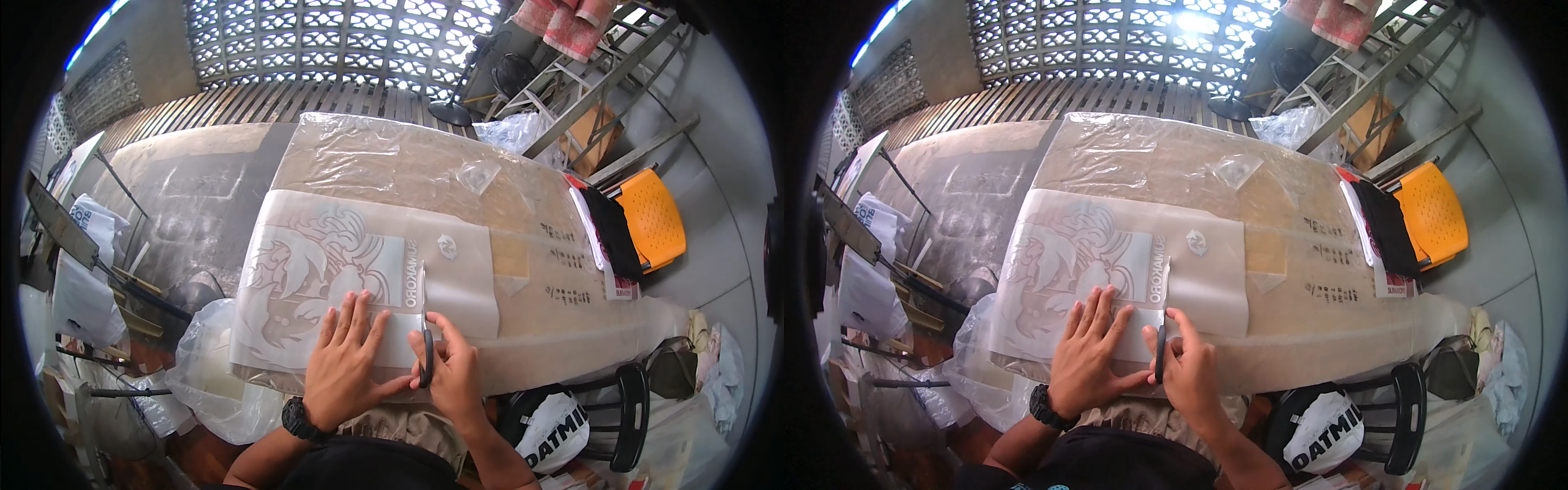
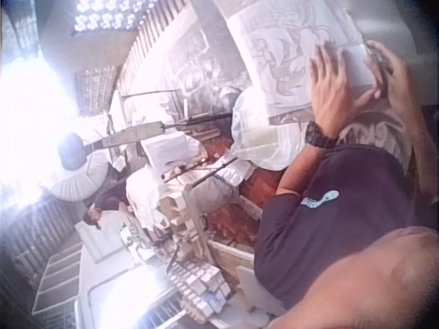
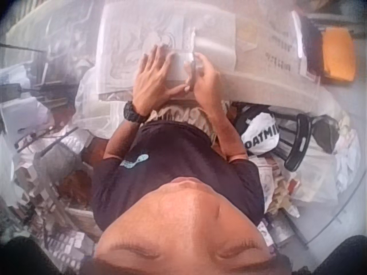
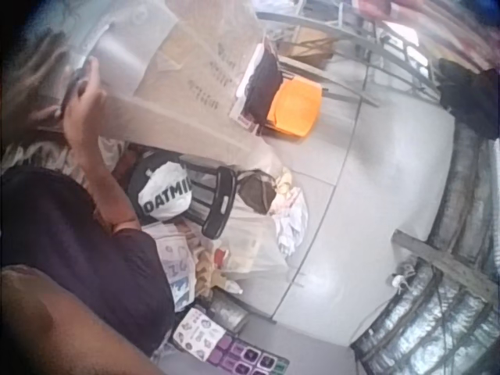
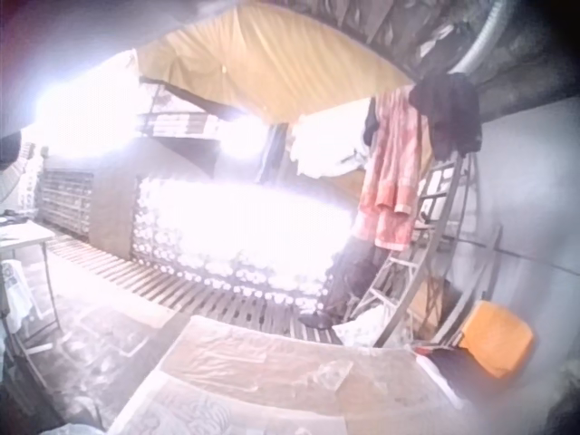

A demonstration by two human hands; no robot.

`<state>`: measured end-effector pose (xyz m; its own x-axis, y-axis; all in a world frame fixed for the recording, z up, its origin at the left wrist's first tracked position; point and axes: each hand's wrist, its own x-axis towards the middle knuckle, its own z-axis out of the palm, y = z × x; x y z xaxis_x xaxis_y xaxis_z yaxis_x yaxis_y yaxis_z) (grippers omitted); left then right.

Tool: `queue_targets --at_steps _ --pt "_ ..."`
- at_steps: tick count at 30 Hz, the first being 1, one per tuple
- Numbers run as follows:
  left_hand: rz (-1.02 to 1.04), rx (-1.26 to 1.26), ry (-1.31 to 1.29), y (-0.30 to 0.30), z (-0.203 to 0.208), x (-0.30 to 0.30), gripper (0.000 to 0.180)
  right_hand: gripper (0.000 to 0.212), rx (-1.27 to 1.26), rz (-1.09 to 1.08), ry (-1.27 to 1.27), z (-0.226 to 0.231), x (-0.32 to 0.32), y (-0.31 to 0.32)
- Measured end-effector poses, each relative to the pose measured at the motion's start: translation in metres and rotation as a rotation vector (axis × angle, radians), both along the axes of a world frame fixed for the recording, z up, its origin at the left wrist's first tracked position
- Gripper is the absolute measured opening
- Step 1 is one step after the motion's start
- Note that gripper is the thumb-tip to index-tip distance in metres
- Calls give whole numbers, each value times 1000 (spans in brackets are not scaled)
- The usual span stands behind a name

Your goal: The person uses scissors to cut out a circular graphic and a large red dragon-themed graphic from a white backing sheet on a table.

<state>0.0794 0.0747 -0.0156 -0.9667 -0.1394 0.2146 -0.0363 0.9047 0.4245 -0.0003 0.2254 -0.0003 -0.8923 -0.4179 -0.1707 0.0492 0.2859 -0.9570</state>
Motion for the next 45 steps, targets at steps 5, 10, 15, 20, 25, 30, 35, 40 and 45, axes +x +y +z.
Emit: queue_targets --at_steps 5,10,15,20,25,30,35,40,45 --pt "8 6 7 0 0 0 91 47 7 -17 2 -3 -12 -7" --pt "0 -1 -10 0 0 1 92 48 36 0 48 6 -25 -14" --pt "-6 6 -11 -2 0 1 93 52 15 2 25 9 -39 -22" --pt "-5 6 -7 -2 -2 2 92 52 -41 7 61 -1 -61 -34" --pt "-10 3 22 -2 -3 1 93 53 -108 23 57 -4 -94 -47" --pt "-7 12 -9 -1 -2 2 95 55 -147 -43 24 12 -107 -41" --pt "-8 12 0 -3 -6 3 95 53 272 11 492 33 -104 -6" --pt "-57 -27 77 -2 -7 7 86 40 460 154 740 34 -118 35" --pt "-379 108 -13 -26 10 24 62 41 615 398 851 23 -129 87"
